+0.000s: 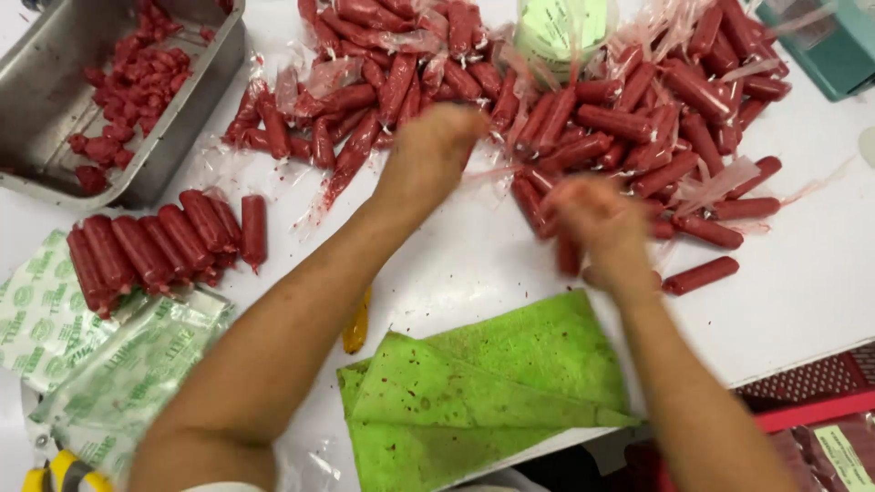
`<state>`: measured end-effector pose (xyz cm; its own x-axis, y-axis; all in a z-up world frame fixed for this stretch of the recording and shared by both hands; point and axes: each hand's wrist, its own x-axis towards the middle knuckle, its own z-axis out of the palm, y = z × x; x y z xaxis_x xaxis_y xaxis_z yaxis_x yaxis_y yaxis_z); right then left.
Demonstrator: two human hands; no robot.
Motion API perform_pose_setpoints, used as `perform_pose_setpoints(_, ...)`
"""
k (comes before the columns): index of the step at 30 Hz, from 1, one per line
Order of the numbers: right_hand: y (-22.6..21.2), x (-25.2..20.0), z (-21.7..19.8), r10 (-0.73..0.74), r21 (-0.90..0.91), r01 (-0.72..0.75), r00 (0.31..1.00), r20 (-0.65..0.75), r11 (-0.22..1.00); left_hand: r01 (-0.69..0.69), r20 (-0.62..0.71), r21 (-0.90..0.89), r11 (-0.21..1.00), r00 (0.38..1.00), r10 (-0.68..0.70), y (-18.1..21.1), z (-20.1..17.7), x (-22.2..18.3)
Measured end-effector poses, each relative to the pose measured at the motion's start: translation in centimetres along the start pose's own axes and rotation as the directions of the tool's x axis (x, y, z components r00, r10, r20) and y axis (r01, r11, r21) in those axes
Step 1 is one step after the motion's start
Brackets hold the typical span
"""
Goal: The person repeatedly picks up small sausages, wraps each one individually in clear plastic film, and places the wrapped items into a red basket. The process is continuous and repetitive, with the person handling the sausages one at a time.
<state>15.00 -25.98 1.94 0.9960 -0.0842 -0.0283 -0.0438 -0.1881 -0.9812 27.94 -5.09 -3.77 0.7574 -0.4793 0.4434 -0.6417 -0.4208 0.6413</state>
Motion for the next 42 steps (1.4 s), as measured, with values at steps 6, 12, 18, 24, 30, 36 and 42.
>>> perform_pose_setpoints(6,-5.0,3.3,-4.6,-0.440,-0.680,0.249,0.890,-0.120,0.690,0.580,-0.027,0.346,0.738,0.792,-0.610,-1.3,0.3,2.8)
perform_pose_setpoints(12,1.3,-1.3,2.4,0.003,-0.195,0.022,0.992,0.127,0.981,0.349,-0.059,0.088,0.933,0.937,-0.344,8.7,-2.8,-6.9)
perform_pose_setpoints(18,5.8,-2.7,6.8,0.131,0.661,-0.293,0.950,0.285,0.690,0.370,-0.129,-0.159,0.915,0.911,-0.391,13.3,-0.3,-17.1)
perform_pose_setpoints(24,7.2,-6.2,7.1,0.225,0.831,-0.468,0.881,0.415,0.301,0.039,-0.292,-0.091,0.995,0.954,-0.064,15.2,0.9,-21.6)
perform_pose_setpoints(30,3.5,-8.4,8.1,0.025,0.833,-0.223,0.969,0.244,0.506,0.335,-0.059,-0.469,0.817,0.912,-0.407,16.0,0.5,-21.8)
perform_pose_setpoints(36,-0.5,-11.6,5.2,-0.243,0.682,0.138,0.968,0.061,0.719,0.456,0.004,-0.428,0.780,0.864,-0.503,16.8,0.5,-19.2)
perform_pose_setpoints(42,-8.6,-15.4,2.1,-0.242,-0.690,0.721,0.682,0.690,0.065,0.444,0.410,-0.122,0.888,0.837,-0.363,18.8,-4.2,-19.4)
